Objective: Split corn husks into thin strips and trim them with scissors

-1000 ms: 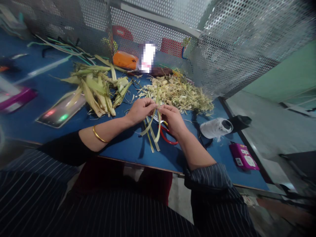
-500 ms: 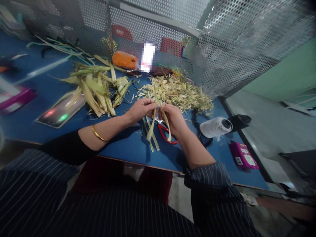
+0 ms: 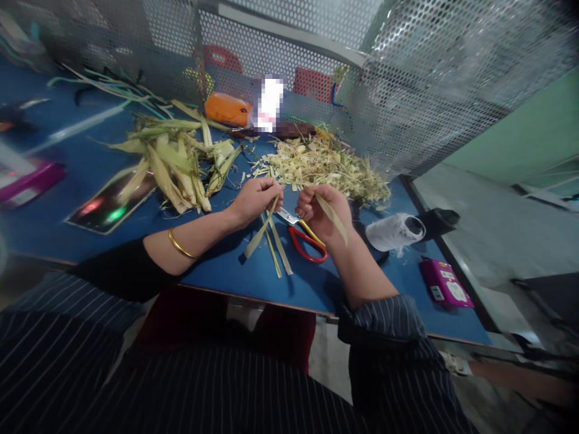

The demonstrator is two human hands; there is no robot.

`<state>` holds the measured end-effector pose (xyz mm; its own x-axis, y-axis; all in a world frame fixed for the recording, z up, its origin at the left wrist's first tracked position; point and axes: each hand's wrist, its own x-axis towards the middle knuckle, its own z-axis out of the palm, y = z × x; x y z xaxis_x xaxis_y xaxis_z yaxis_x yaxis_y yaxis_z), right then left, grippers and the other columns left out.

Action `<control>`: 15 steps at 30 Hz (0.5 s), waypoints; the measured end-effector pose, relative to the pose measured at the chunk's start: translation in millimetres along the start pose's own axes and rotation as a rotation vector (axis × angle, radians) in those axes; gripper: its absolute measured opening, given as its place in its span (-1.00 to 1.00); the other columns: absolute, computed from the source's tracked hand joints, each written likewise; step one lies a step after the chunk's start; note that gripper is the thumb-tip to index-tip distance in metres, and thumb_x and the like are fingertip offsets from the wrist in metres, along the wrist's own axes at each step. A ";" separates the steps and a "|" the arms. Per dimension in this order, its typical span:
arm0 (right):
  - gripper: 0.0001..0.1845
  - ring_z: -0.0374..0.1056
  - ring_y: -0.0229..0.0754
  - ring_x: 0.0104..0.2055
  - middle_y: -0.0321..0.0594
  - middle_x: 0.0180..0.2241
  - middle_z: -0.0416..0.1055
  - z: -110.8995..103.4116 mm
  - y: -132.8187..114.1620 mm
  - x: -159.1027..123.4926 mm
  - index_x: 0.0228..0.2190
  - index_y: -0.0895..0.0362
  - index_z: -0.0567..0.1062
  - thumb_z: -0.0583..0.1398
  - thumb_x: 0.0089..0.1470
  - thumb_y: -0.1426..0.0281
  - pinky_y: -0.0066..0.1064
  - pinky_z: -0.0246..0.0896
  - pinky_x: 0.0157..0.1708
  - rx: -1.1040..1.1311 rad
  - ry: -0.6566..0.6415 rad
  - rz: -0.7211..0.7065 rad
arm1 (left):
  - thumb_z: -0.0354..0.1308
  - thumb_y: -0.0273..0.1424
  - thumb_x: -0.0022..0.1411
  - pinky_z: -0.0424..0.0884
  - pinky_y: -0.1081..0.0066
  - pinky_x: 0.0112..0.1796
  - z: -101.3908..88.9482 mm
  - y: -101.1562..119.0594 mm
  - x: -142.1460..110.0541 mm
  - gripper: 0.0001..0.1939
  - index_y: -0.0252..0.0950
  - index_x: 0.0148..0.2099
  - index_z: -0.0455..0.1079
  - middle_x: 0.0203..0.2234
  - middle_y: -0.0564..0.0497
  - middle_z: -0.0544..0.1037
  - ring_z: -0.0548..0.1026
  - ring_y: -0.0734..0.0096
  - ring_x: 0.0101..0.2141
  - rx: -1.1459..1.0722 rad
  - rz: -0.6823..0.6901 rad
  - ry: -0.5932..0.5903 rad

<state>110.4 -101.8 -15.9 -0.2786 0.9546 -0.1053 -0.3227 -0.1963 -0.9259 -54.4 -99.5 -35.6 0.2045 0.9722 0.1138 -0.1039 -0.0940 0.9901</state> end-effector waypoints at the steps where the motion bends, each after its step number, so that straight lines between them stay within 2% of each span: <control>1: -0.75 -0.01 -0.40 -0.62 -0.39 -0.58 0.08 -1.1 -3.1 -0.2 -0.60 0.10 0.20 0.15 0.00 0.32 -0.50 0.17 -0.55 0.017 0.002 -0.009 | 0.10 -0.42 0.20 0.37 0.49 -0.46 -0.4 -0.6 0.0 -0.77 -0.34 -0.51 0.32 -0.64 0.06 0.42 0.40 0.55 -0.59 0.009 0.011 -0.003; 7: -0.73 0.01 -0.39 -0.60 -0.39 -0.58 0.09 -9.2 -15.2 1.4 -0.57 0.08 0.18 0.16 0.03 0.30 -0.52 0.22 -0.51 0.080 0.065 -0.104 | 0.09 -0.41 0.19 0.36 0.49 -0.48 -2.0 -3.3 -0.5 -0.76 -0.33 -0.53 0.33 -0.64 0.06 0.41 0.39 0.55 -0.60 0.062 0.079 -0.050; 15: -0.81 0.08 -0.37 -0.57 -0.39 -0.58 0.12 -23.2 -22.1 5.7 -0.57 0.08 0.21 0.14 -0.04 0.35 -0.50 0.24 -0.46 0.195 0.190 -0.264 | 0.10 -0.41 0.18 0.35 0.50 -0.51 -1.9 -6.8 2.0 -0.77 -0.33 -0.53 0.32 -0.66 0.07 0.40 0.38 0.56 -0.63 0.045 0.034 -0.042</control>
<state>136.9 -86.7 -4.4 0.0035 0.9990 0.0453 -0.5320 0.0402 -0.8458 -55.1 -96.5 -42.3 0.2421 0.9585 0.1503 -0.0683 -0.1377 0.9881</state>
